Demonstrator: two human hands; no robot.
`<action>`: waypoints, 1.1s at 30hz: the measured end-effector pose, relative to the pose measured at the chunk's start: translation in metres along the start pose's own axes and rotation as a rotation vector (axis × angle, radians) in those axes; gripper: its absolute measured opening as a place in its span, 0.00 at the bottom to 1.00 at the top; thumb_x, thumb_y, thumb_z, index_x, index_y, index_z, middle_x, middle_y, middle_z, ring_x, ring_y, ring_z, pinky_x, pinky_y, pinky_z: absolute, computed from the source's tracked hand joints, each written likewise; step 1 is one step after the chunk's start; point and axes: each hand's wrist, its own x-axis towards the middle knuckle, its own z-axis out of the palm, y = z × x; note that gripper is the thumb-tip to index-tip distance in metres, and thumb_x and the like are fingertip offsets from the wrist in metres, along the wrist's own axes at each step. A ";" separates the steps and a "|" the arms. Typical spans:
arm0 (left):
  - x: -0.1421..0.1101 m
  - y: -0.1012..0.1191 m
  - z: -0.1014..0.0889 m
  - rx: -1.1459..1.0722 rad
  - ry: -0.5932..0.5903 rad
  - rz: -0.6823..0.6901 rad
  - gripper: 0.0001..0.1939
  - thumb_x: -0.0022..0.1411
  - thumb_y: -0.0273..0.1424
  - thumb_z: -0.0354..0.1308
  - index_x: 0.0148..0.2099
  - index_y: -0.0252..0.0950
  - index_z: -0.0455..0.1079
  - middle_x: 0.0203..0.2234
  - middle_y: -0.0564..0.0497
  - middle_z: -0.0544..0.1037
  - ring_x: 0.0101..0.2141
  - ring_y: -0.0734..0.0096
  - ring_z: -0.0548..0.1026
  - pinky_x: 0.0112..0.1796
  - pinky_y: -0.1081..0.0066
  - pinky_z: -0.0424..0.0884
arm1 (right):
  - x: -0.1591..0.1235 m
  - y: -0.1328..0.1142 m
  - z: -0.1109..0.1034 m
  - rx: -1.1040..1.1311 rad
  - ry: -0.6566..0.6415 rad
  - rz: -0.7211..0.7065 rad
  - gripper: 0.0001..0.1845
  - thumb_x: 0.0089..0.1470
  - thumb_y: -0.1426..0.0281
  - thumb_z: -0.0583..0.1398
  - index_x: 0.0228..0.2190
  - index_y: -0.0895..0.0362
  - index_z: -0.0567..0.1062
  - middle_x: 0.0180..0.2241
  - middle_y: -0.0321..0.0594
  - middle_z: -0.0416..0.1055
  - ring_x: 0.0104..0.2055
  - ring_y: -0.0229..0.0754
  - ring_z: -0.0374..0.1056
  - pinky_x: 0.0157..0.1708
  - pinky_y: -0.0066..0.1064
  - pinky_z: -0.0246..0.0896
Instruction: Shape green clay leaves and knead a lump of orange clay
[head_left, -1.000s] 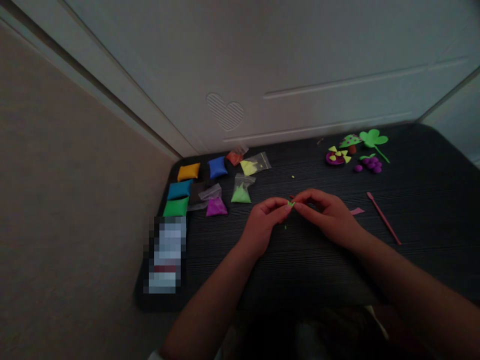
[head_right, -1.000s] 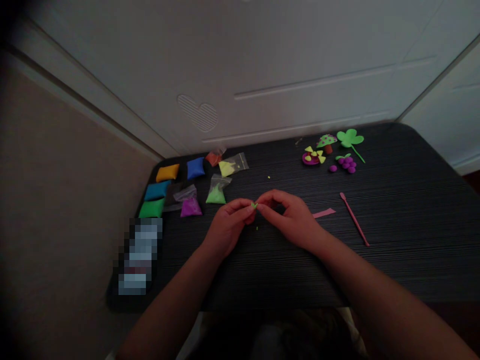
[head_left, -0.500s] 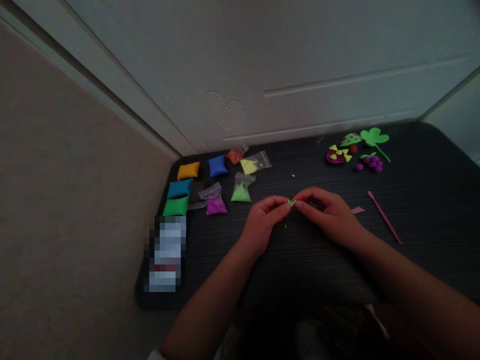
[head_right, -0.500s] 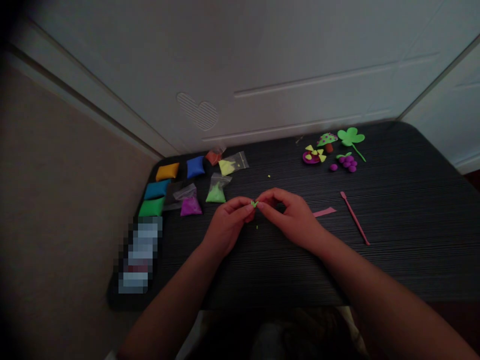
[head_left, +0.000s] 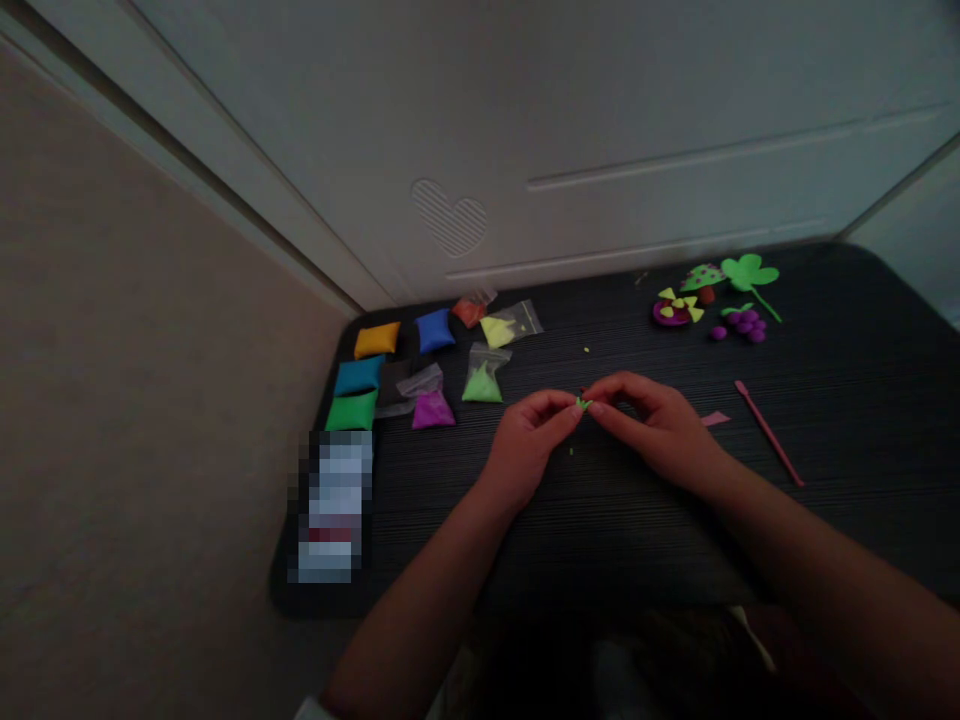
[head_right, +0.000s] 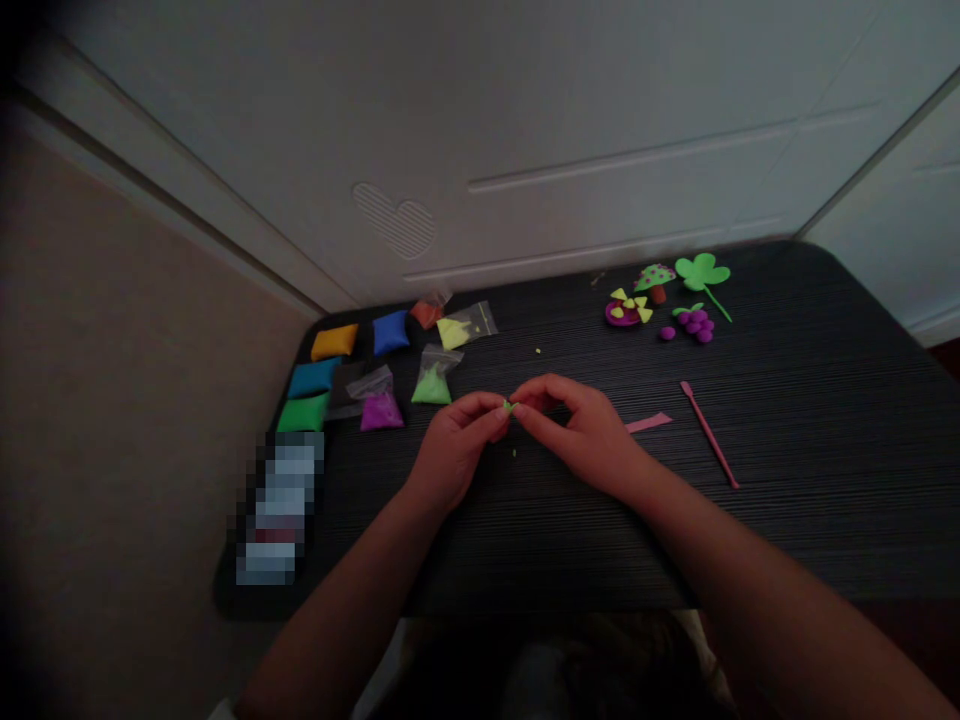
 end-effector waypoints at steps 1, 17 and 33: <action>0.000 0.001 0.000 0.032 0.001 0.002 0.06 0.51 0.33 0.59 0.30 0.34 0.70 0.23 0.56 0.70 0.25 0.81 0.64 0.30 0.76 0.60 | 0.000 0.000 0.000 -0.002 0.002 0.002 0.10 0.52 0.63 0.57 0.35 0.54 0.72 0.32 0.36 0.71 0.35 0.38 0.66 0.36 0.31 0.60; -0.002 0.003 0.002 0.117 0.037 0.040 0.06 0.50 0.33 0.60 0.30 0.35 0.71 0.24 0.55 0.71 0.26 0.78 0.65 0.30 0.75 0.60 | 0.002 -0.004 -0.001 0.110 0.016 0.095 0.11 0.52 0.61 0.55 0.33 0.54 0.72 0.29 0.35 0.70 0.31 0.36 0.66 0.31 0.29 0.61; -0.001 0.001 0.001 -0.085 0.012 0.002 0.05 0.49 0.32 0.61 0.29 0.36 0.71 0.21 0.57 0.70 0.24 0.80 0.63 0.29 0.75 0.58 | 0.000 -0.004 -0.003 -0.101 0.015 -0.093 0.07 0.52 0.66 0.57 0.33 0.54 0.72 0.31 0.36 0.71 0.34 0.38 0.66 0.35 0.31 0.60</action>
